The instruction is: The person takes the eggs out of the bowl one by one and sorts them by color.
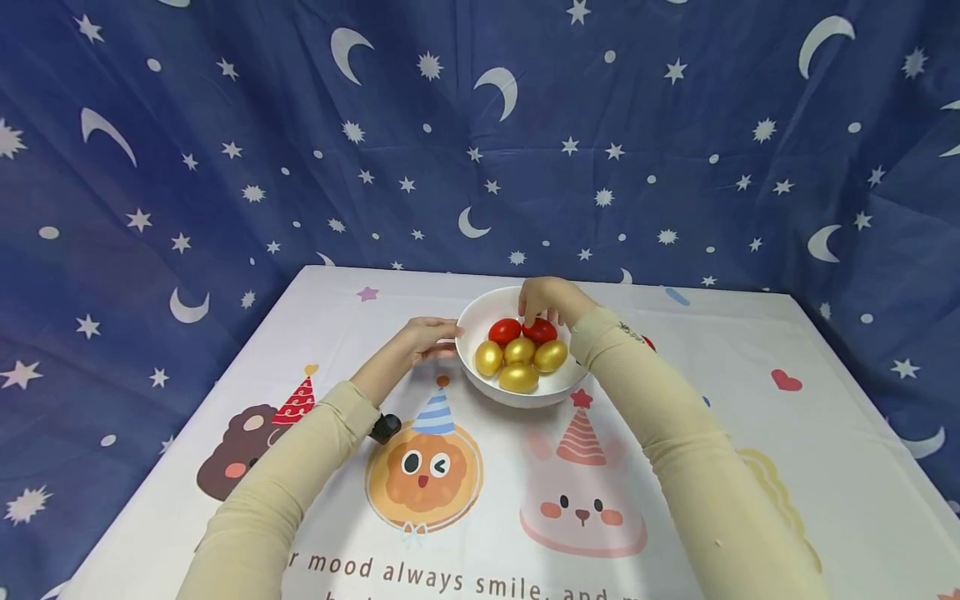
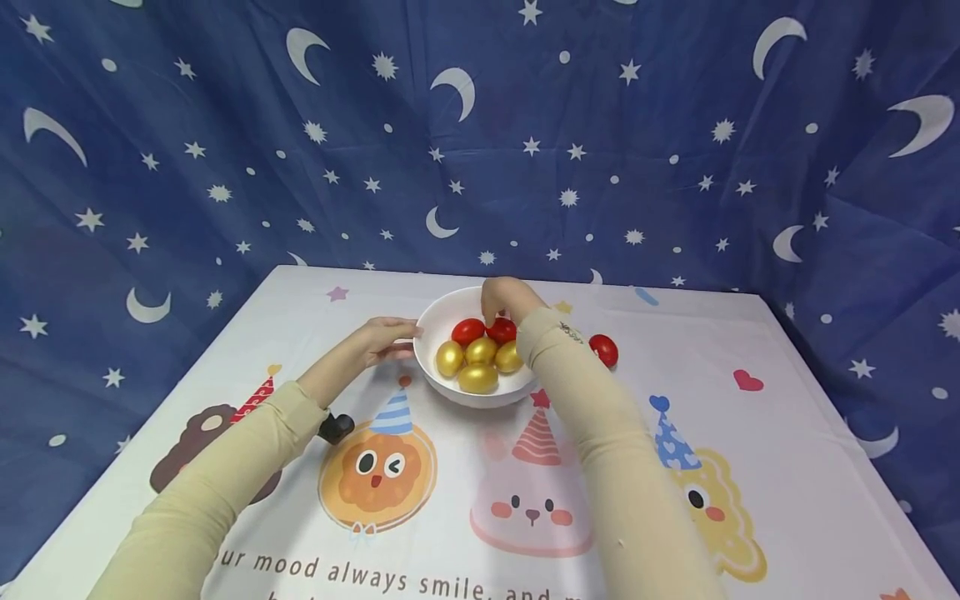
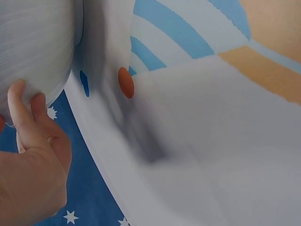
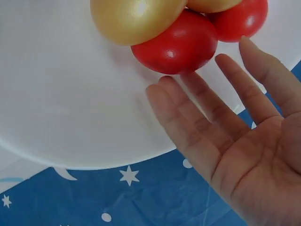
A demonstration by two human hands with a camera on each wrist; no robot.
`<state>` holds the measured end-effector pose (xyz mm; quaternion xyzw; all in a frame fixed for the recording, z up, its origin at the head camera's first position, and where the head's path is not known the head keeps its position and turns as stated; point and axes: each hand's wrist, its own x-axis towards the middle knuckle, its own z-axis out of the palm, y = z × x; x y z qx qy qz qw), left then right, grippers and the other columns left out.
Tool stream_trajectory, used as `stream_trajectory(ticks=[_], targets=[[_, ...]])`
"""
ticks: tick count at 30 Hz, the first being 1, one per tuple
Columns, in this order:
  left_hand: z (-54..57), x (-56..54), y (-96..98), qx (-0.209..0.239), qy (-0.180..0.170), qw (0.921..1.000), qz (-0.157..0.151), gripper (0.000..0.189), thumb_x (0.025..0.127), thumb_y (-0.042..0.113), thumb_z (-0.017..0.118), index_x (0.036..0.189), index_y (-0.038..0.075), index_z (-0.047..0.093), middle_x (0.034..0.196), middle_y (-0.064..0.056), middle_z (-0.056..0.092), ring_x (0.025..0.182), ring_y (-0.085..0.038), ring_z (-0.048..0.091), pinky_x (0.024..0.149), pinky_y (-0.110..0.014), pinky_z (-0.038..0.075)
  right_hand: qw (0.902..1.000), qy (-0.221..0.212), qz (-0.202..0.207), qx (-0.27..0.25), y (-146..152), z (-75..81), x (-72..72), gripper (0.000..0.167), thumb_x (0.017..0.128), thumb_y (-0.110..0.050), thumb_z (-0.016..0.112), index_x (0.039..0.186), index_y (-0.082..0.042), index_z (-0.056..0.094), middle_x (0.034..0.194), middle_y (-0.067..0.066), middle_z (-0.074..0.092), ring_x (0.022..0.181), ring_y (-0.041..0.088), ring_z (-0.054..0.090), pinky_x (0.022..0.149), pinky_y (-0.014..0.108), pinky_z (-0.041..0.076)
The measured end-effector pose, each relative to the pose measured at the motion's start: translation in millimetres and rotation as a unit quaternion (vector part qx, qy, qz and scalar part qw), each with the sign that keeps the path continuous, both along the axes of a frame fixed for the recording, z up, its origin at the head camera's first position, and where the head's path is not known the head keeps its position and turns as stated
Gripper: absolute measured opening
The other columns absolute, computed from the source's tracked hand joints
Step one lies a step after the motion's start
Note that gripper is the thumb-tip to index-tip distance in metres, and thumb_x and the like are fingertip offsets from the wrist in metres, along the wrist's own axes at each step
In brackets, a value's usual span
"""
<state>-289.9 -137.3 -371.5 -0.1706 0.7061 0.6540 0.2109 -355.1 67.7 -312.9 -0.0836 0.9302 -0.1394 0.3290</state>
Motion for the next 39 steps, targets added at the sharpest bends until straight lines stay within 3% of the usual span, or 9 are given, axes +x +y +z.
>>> stream_trajectory(ticks=[6, 13, 19, 29, 39], targets=[[1.0, -1.2, 2.6, 0.011, 0.007, 0.9999, -0.002, 0.049, 0.090, 0.007, 0.062, 0.137, 0.006, 0.049, 0.137, -0.017, 0.051, 0.068, -0.008, 0.062, 0.059, -0.014, 0.060, 0.9970, 0.030, 0.052, 0.048, -0.5, -7.4, -0.9, 0.029, 0.085, -0.003, 0.063, 0.113, -0.001, 0.061, 0.109, 0.011, 0.058, 0.101, 0.029, 0.055, 0.094, 0.039, 0.056], [2.9, -3.9, 6.2, 0.013, 0.011, 0.9998, -0.014, 0.048, 0.090, 0.006, 0.061, 0.137, 0.004, 0.048, 0.138, -0.017, 0.050, 0.079, -0.013, 0.063, 0.059, -0.015, 0.060, 0.9897, 0.084, 0.067, 0.095, -4.7, -7.7, 6.4, 0.022, 0.081, 0.003, 0.063, 0.103, 0.000, 0.060, 0.103, 0.010, 0.056, 0.094, 0.024, 0.049, 0.097, 0.034, 0.053], [1.0, -2.5, 5.3, 0.008, 0.004, 0.9999, -0.009, 0.048, 0.090, 0.006, 0.062, 0.136, 0.005, 0.050, 0.137, -0.017, 0.051, 0.079, -0.013, 0.062, 0.059, -0.016, 0.061, 0.9806, 0.122, 0.101, 0.115, -5.0, -10.2, 11.1, 0.019, 0.077, 0.002, 0.065, 0.094, -0.001, 0.058, 0.095, 0.009, 0.055, 0.087, 0.024, 0.049, 0.087, 0.030, 0.056], [2.1, -1.2, 0.7, 0.016, 0.003, 0.9998, -0.011, 0.049, 0.090, 0.006, 0.061, 0.137, 0.004, 0.048, 0.136, -0.016, 0.051, 0.079, -0.013, 0.062, 0.059, -0.016, 0.061, 0.9767, 0.130, 0.124, 0.118, -3.5, -6.6, 15.9, 0.021, 0.077, -0.007, 0.066, 0.097, -0.002, 0.059, 0.093, 0.008, 0.058, 0.087, 0.023, 0.053, 0.089, 0.030, 0.056], [-0.5, -2.5, -0.7, 0.014, 0.001, 0.9998, -0.011, 0.050, 0.090, 0.006, 0.060, 0.139, 0.004, 0.046, 0.139, -0.018, 0.049, 0.081, -0.014, 0.062, 0.060, -0.016, 0.061, 0.9828, 0.120, 0.119, 0.075, 0.6, 3.9, 24.6, 0.021, 0.083, -0.016, 0.064, 0.099, -0.002, 0.060, 0.092, 0.007, 0.057, 0.081, 0.019, 0.053, 0.066, 0.023, 0.054]])
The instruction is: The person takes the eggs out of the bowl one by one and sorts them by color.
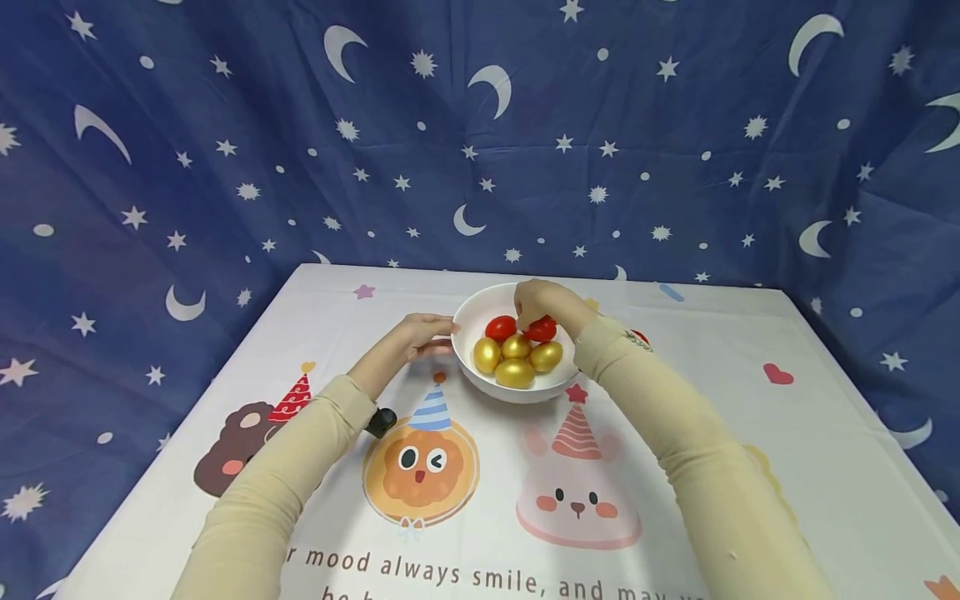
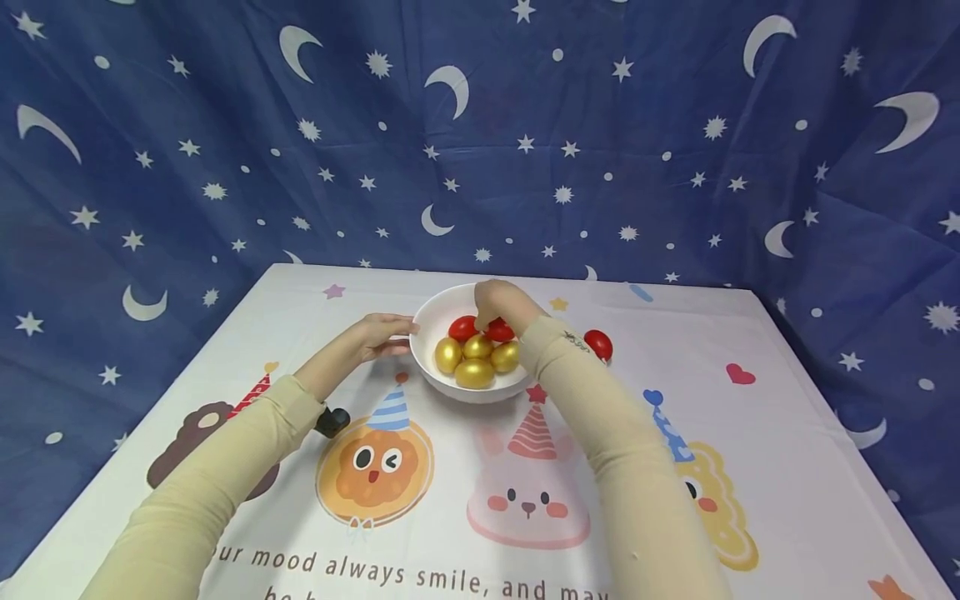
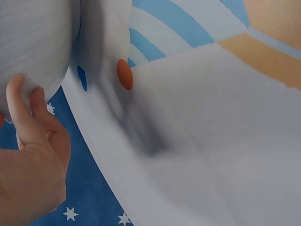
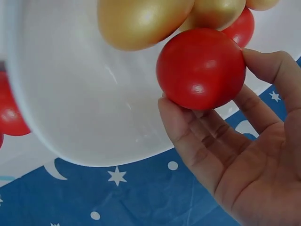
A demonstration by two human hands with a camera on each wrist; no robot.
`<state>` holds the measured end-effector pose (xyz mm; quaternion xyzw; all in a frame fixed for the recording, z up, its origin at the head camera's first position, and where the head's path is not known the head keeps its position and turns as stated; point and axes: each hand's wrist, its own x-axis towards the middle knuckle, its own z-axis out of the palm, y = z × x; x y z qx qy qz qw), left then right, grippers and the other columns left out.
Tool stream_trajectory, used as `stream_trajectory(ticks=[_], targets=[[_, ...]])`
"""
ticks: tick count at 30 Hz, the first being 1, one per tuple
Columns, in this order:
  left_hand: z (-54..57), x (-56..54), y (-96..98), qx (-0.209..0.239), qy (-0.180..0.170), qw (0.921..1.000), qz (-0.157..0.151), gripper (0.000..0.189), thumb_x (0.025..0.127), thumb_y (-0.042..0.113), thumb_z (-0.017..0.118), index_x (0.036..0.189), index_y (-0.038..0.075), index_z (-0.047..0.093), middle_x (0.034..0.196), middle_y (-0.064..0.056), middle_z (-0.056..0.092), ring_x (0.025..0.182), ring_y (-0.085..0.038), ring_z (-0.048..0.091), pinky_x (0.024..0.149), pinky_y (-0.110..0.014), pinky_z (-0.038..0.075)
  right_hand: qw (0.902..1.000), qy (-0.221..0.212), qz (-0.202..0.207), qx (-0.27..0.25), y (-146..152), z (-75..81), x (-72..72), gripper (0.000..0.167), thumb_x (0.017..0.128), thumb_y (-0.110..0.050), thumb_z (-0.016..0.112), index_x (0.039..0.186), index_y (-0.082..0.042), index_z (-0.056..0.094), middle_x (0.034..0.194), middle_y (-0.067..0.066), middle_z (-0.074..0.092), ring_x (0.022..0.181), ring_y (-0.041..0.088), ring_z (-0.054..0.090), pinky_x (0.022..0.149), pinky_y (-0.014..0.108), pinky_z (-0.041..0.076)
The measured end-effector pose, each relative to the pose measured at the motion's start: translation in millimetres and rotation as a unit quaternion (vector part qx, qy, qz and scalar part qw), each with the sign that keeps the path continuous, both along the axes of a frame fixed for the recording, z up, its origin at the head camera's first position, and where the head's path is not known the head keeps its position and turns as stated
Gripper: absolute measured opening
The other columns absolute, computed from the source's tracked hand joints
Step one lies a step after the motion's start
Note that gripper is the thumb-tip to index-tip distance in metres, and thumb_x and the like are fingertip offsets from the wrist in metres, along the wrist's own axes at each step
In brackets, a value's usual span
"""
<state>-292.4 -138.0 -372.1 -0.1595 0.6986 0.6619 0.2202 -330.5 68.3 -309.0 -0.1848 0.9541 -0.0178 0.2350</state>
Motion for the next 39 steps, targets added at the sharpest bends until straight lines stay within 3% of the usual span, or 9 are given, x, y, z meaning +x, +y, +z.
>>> stream_trajectory(ticks=[4, 8, 15, 23, 30, 39], targets=[[-0.8, 0.8, -2.2, -0.005, -0.002, 1.0000, 0.000, 0.050, 0.091, 0.007, 0.060, 0.139, 0.005, 0.046, 0.139, -0.017, 0.049, 0.085, -0.015, 0.061, 0.061, -0.015, 0.061, 1.0000, -0.007, 0.000, -0.007, 0.2, 1.8, 3.0, 0.020, 0.084, -0.016, 0.063, 0.100, -0.003, 0.061, 0.094, 0.008, 0.058, 0.080, 0.020, 0.054, 0.064, 0.025, 0.057], [-1.5, 1.9, -2.7, -0.011, -0.001, 0.9999, -0.002, 0.050, 0.091, 0.008, 0.061, 0.139, 0.005, 0.046, 0.139, -0.017, 0.049, 0.085, -0.015, 0.062, 0.060, -0.015, 0.061, 0.9997, -0.014, 0.001, -0.021, 2.2, 2.4, 6.1, 0.020, 0.084, -0.015, 0.062, 0.101, -0.003, 0.063, 0.096, 0.010, 0.059, 0.081, 0.020, 0.055, 0.071, 0.031, 0.062], [-2.5, 1.4, 0.5, -0.017, 0.003, 0.9999, 0.000, 0.049, 0.090, 0.007, 0.061, 0.137, 0.005, 0.048, 0.138, -0.018, 0.050, 0.073, -0.011, 0.062, 0.061, -0.015, 0.061, 0.9979, -0.021, 0.012, -0.060, 8.9, 4.9, 15.1, 0.020, 0.084, -0.014, 0.061, 0.102, -0.005, 0.065, 0.106, 0.013, 0.059, 0.083, 0.021, 0.059, 0.077, 0.037, 0.063], [-1.6, -0.1, 0.4, -0.017, 0.005, 0.9998, 0.013, 0.048, 0.089, 0.008, 0.063, 0.135, 0.006, 0.050, 0.135, -0.017, 0.053, 0.068, -0.009, 0.062, 0.061, -0.016, 0.061, 0.9946, 0.016, 0.041, -0.094, 14.3, 10.9, 26.5, 0.019, 0.084, -0.013, 0.063, 0.101, -0.004, 0.067, 0.104, 0.014, 0.062, 0.080, 0.021, 0.059, 0.068, 0.027, 0.062], [-2.0, 1.4, -1.0, -0.021, 0.002, 0.9998, 0.004, 0.048, 0.090, 0.008, 0.062, 0.136, 0.006, 0.049, 0.137, -0.017, 0.051, 0.072, -0.009, 0.061, 0.061, -0.015, 0.061, 0.9867, 0.049, 0.078, -0.134, 25.7, 11.4, 38.5, 0.021, 0.084, -0.010, 0.065, 0.102, -0.001, 0.069, 0.100, 0.017, 0.067, 0.085, 0.024, 0.062, 0.072, 0.027, 0.063], [0.4, 0.6, 0.7, -0.015, 0.002, 0.9999, 0.000, 0.048, 0.090, 0.008, 0.062, 0.136, 0.006, 0.049, 0.136, -0.018, 0.051, 0.064, -0.007, 0.061, 0.060, -0.016, 0.061, 0.9769, 0.075, 0.054, -0.193, 44.7, 10.6, 52.9, 0.025, 0.083, -0.007, 0.065, 0.107, 0.000, 0.067, 0.101, 0.019, 0.067, 0.091, 0.029, 0.061, 0.076, 0.034, 0.064]])
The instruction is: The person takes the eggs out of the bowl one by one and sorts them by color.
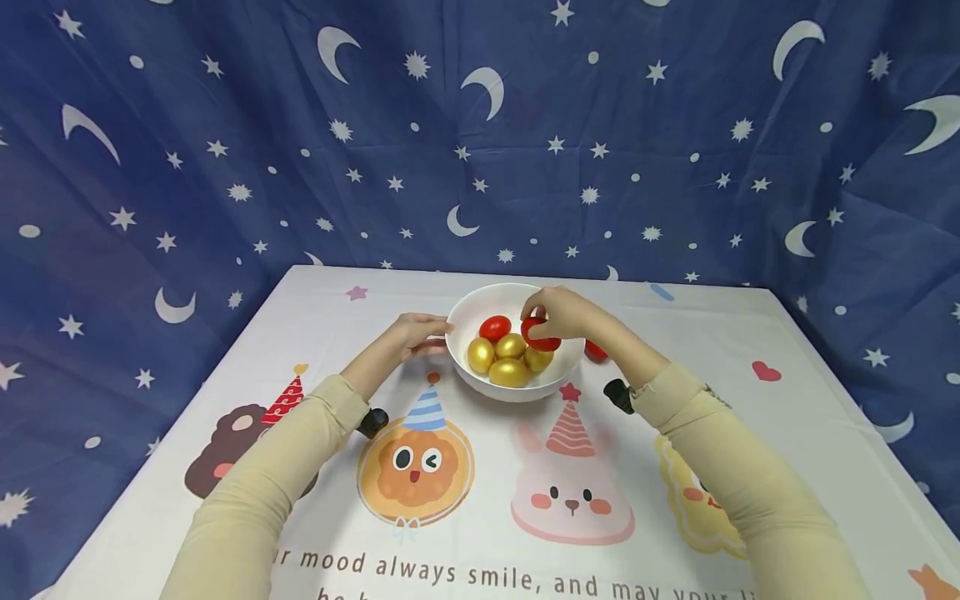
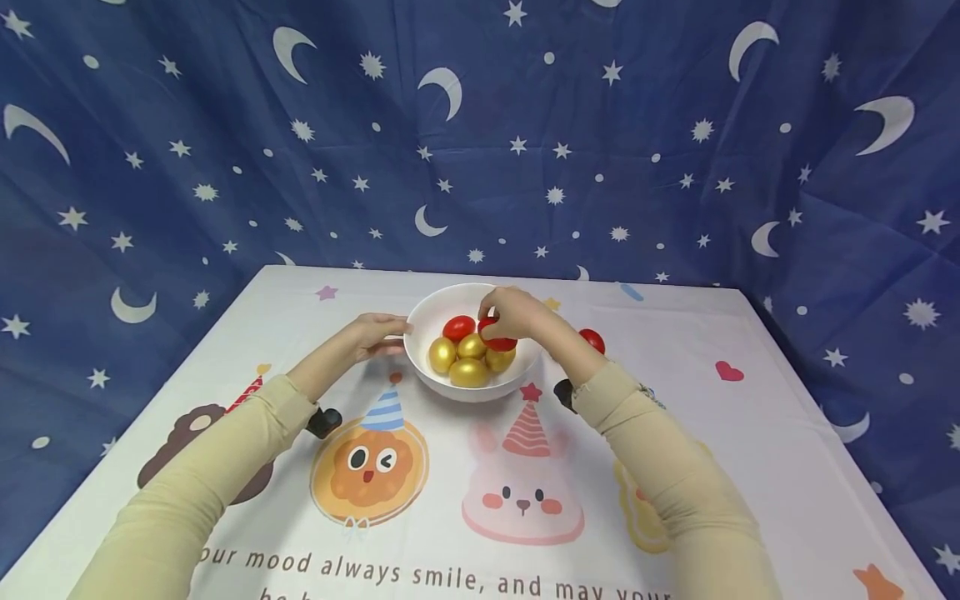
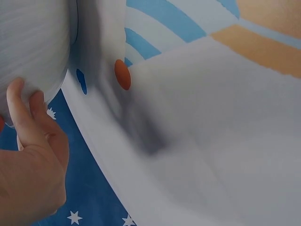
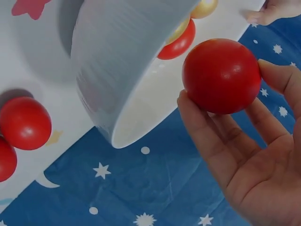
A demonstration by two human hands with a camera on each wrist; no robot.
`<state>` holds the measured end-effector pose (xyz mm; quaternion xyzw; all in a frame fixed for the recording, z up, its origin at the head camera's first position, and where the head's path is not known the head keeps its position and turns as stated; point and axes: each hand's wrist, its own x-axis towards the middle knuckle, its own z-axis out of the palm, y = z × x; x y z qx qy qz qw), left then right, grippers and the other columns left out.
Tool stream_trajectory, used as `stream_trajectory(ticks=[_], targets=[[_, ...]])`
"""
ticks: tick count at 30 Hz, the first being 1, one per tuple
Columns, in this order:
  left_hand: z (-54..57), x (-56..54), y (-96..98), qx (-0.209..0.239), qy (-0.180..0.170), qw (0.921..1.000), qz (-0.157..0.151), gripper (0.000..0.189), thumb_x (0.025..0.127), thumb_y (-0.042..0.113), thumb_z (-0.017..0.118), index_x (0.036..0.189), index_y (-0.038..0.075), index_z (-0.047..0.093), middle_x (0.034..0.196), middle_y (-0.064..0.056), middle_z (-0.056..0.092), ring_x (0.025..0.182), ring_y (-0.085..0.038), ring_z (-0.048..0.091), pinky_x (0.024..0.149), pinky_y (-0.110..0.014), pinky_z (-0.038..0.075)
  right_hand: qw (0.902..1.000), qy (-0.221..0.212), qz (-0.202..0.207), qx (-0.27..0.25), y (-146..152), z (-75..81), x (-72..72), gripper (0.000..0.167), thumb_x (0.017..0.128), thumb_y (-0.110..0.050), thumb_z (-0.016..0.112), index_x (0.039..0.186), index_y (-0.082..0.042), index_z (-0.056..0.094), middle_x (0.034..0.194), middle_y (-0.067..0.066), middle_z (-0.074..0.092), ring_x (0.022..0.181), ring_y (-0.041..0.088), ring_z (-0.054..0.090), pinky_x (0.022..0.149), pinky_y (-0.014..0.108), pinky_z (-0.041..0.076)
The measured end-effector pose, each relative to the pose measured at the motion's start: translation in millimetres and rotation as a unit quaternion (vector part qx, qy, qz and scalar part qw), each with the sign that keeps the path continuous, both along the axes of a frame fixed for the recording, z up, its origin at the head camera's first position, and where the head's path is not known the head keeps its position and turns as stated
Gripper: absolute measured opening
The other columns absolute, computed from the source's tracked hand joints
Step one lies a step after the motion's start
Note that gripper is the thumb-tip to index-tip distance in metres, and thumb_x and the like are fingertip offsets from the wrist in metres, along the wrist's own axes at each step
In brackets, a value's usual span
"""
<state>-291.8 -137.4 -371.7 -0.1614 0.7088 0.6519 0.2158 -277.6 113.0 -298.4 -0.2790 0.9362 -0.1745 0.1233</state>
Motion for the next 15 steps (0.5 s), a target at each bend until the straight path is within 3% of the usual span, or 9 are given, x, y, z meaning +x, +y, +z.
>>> stream_trajectory(ticks=[6, 15], targets=[[-3.7, 0.0, 0.0, 0.008, -0.002, 1.0000, -0.002, 0.048, 0.091, 0.008, 0.061, 0.137, 0.005, 0.048, 0.136, -0.018, 0.051, 0.062, -0.007, 0.062, 0.060, -0.015, 0.061, 0.9988, 0.001, -0.035, -0.034, 10.4, -1.4, 8.2, 0.029, 0.084, -0.008, 0.065, 0.112, 0.000, 0.065, 0.105, 0.020, 0.066, 0.094, 0.031, 0.062, 0.078, 0.036, 0.063], [0.2, 0.3, -0.7, 0.003, 0.001, 1.0000, 0.001, 0.048, 0.090, 0.008, 0.062, 0.136, 0.005, 0.049, 0.136, -0.018, 0.051, 0.063, -0.006, 0.061, 0.059, -0.015, 0.060, 0.9934, 0.013, -0.075, -0.085, 23.1, -0.1, 23.6, 0.030, 0.084, -0.006, 0.068, 0.111, 0.000, 0.057, 0.109, 0.023, 0.063, 0.099, 0.035, 0.060, 0.084, 0.043, 0.062]])
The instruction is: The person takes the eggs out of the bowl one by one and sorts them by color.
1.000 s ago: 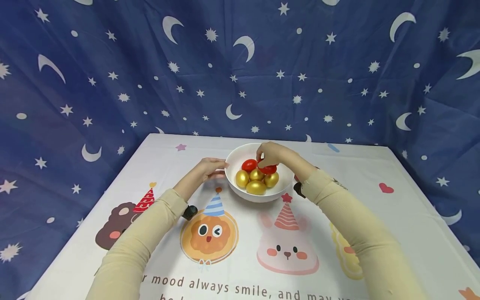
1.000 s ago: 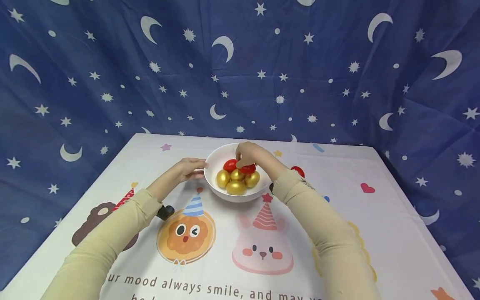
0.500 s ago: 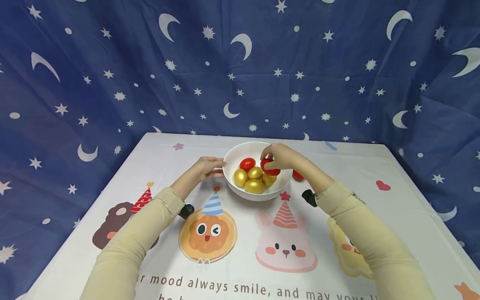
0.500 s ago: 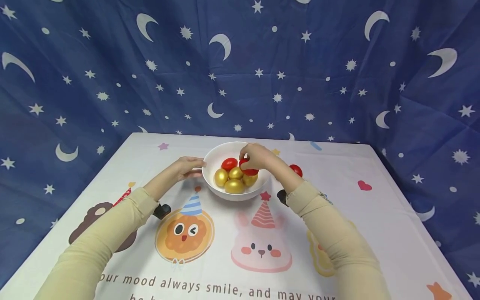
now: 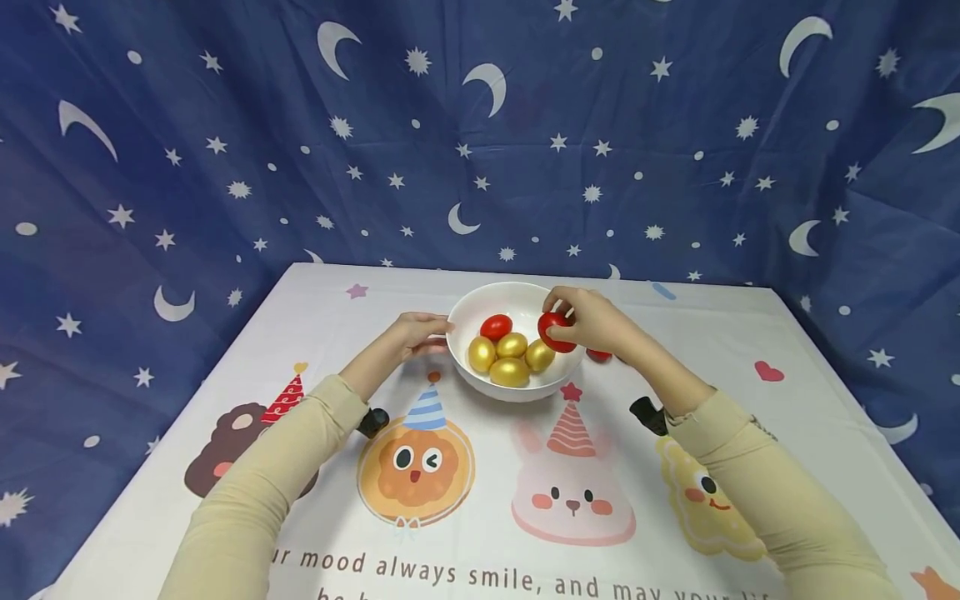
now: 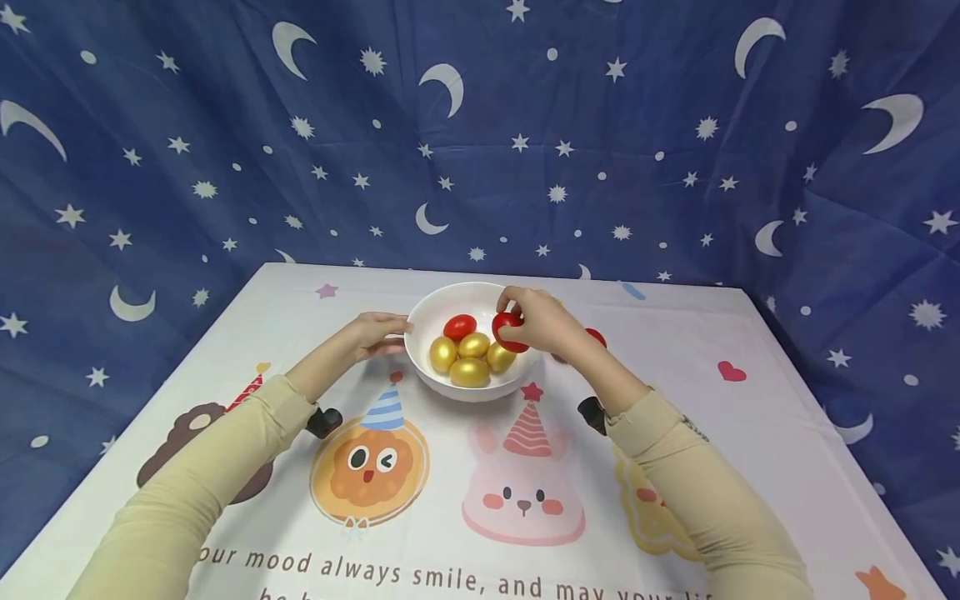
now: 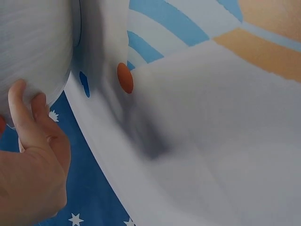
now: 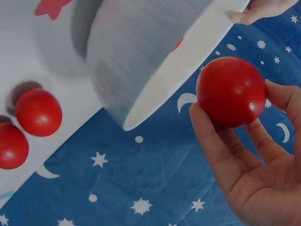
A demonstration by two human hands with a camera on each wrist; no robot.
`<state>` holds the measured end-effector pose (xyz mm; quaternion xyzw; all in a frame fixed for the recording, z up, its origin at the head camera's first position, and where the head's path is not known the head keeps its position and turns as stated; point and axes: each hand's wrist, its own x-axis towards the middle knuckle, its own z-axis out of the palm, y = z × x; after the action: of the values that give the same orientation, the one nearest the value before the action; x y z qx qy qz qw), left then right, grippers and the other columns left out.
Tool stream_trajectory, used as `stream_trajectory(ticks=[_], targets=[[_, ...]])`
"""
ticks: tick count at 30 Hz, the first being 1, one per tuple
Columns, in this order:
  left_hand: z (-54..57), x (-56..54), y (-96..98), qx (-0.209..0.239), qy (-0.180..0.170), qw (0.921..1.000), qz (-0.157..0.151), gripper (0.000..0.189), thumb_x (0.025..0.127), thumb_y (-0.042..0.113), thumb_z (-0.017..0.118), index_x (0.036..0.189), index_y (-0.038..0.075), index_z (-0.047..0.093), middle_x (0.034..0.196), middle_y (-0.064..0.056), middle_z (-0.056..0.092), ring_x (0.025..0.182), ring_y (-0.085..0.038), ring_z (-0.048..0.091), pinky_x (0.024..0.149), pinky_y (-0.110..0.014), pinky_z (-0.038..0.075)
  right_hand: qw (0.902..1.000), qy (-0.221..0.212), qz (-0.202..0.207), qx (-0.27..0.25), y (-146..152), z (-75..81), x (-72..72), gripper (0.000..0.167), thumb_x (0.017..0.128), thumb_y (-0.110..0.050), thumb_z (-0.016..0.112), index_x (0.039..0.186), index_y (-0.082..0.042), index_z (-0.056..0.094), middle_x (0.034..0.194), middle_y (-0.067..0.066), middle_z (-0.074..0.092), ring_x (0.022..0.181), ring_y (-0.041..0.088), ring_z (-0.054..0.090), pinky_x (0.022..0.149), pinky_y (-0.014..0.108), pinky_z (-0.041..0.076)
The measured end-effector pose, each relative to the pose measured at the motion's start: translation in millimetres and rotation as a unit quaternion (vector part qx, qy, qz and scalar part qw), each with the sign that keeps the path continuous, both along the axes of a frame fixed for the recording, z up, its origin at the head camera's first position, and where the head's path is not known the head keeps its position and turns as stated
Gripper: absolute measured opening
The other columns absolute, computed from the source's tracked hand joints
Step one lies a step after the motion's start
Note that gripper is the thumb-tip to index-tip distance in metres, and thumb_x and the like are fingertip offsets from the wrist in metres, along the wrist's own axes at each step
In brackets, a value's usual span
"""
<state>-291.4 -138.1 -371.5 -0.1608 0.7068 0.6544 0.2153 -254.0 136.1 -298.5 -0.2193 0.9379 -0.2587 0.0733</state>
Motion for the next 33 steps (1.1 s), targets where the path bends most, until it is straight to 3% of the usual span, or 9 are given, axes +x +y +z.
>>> stream_trajectory(ticks=[11, 21, 33], targets=[[0.3, -0.5, 1.7, -0.003, 0.007, 1.0000, -0.002, 0.049, 0.089, 0.008, 0.062, 0.136, 0.005, 0.049, 0.136, -0.019, 0.051, 0.064, -0.006, 0.061, 0.060, -0.015, 0.060, 0.9995, 0.021, -0.019, -0.016, 38.7, 3.6, 10.7, 0.027, 0.086, -0.008, 0.066, 0.110, 0.002, 0.059, 0.109, 0.025, 0.063, 0.095, 0.037, 0.061, 0.079, 0.043, 0.062], [-0.5, 2.6, -1.1, -0.001, 0.004, 1.0000, -0.006, 0.050, 0.090, 0.009, 0.062, 0.138, 0.005, 0.047, 0.138, -0.018, 0.049, 0.064, -0.005, 0.061, 0.062, -0.015, 0.061, 0.9969, 0.011, -0.074, -0.023, 76.3, -6.6, 15.1, 0.030, 0.086, -0.010, 0.065, 0.112, 0.004, 0.060, 0.111, 0.027, 0.062, 0.095, 0.037, 0.059, 0.074, 0.039, 0.063], [-2.6, 0.2, -1.9, 0.011, 0.000, 0.9998, -0.016, 0.053, 0.092, 0.014, 0.060, 0.141, 0.007, 0.042, 0.139, -0.020, 0.048, 0.060, -0.004, 0.064, 0.059, -0.013, 0.059, 0.9940, 0.007, -0.109, 0.000, 117.5, -24.7, 1.8, 0.034, 0.086, -0.011, 0.065, 0.112, 0.010, 0.059, 0.107, 0.033, 0.060, 0.094, 0.043, 0.059, 0.071, 0.042, 0.064]])
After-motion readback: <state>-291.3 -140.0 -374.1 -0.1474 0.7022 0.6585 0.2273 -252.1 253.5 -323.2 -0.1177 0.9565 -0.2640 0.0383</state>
